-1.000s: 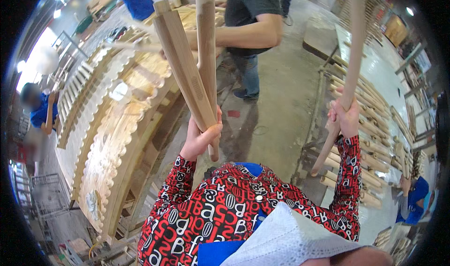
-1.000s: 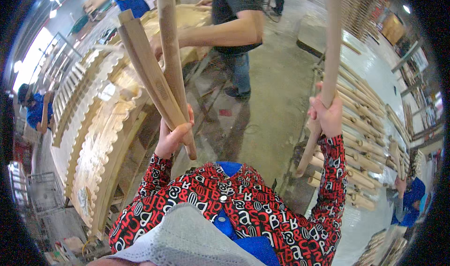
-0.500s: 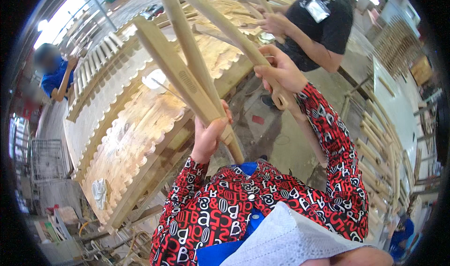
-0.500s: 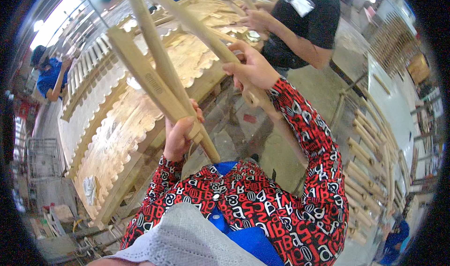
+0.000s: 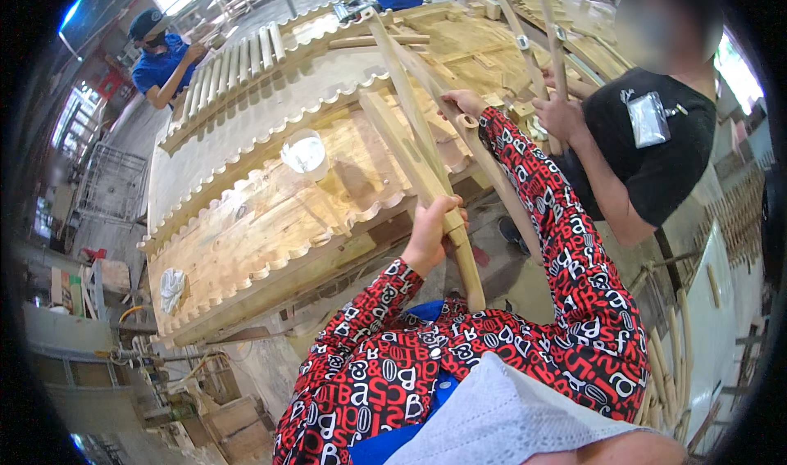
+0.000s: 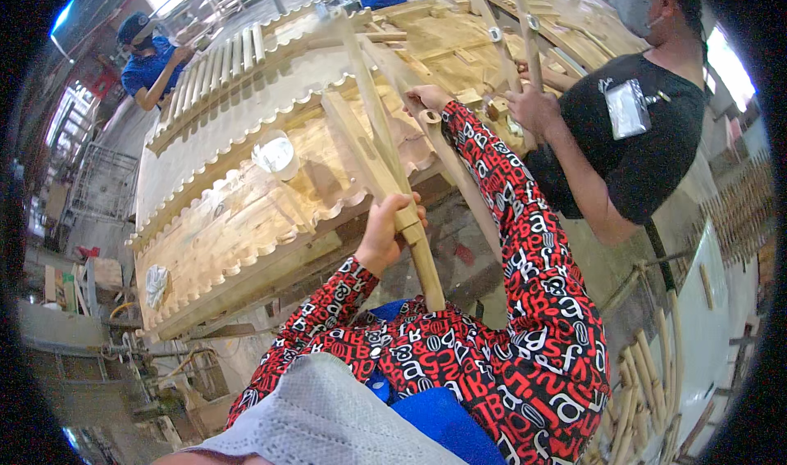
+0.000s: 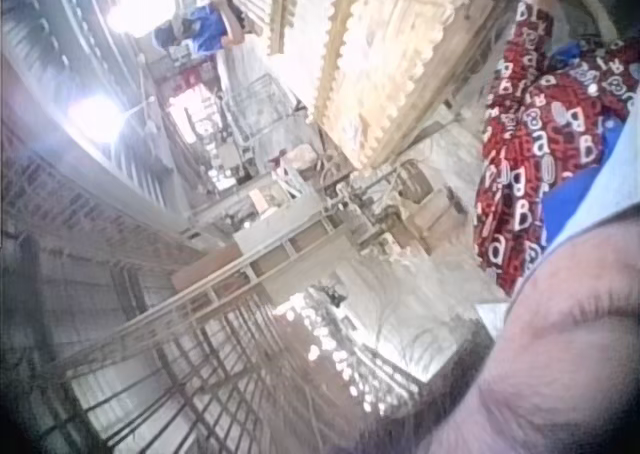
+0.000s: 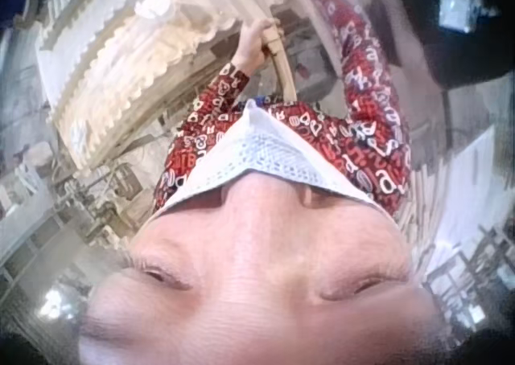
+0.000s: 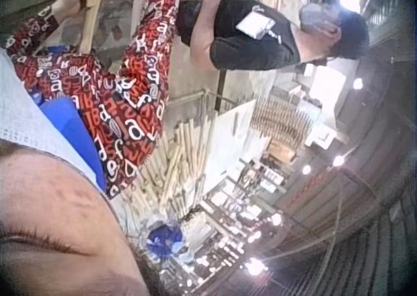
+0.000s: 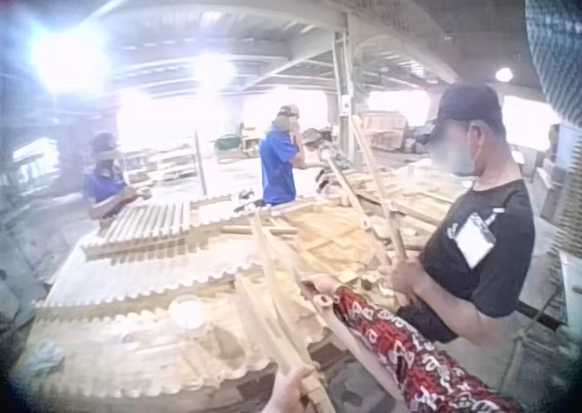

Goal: The person repeatedly picks up wooden dowels, applies white glue to the ends using a small brush, and places them into a wooden jig. The process is repeated for multiple dowels in a workshop setting.

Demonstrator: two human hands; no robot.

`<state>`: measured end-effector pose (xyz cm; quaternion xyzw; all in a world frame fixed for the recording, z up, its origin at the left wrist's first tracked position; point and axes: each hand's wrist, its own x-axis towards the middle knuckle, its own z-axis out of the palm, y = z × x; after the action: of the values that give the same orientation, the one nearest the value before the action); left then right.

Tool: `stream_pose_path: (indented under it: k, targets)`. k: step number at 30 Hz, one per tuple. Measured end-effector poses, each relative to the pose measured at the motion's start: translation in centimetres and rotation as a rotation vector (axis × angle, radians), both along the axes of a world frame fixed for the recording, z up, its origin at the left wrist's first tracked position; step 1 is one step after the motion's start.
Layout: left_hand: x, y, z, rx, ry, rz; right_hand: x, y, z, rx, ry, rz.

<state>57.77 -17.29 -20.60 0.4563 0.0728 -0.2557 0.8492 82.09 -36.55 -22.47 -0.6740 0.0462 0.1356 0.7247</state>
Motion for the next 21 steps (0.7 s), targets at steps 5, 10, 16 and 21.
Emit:
stream_pose_path:
  k: [5, 10, 16, 21]
  targets:
    - [3.2, -3.7, -2.3, -0.106, 0.020, 0.123, 2.4, -0.2, 1.1, -0.653, -0.118, 0.109]
    - [7.4, -3.8, -4.3, -0.243, 0.166, 0.013, -6.6, -2.9, 1.8, -0.331, -0.349, -0.011]
    - [9.3, -2.0, -4.9, -0.126, 0.143, 0.018, -20.2, -3.6, -2.0, -0.589, -0.354, 0.136]
    - [5.8, 0.8, -4.8, 0.064, -0.020, 0.091, -22.0, -2.1, -0.9, -0.643, -0.640, -0.133]
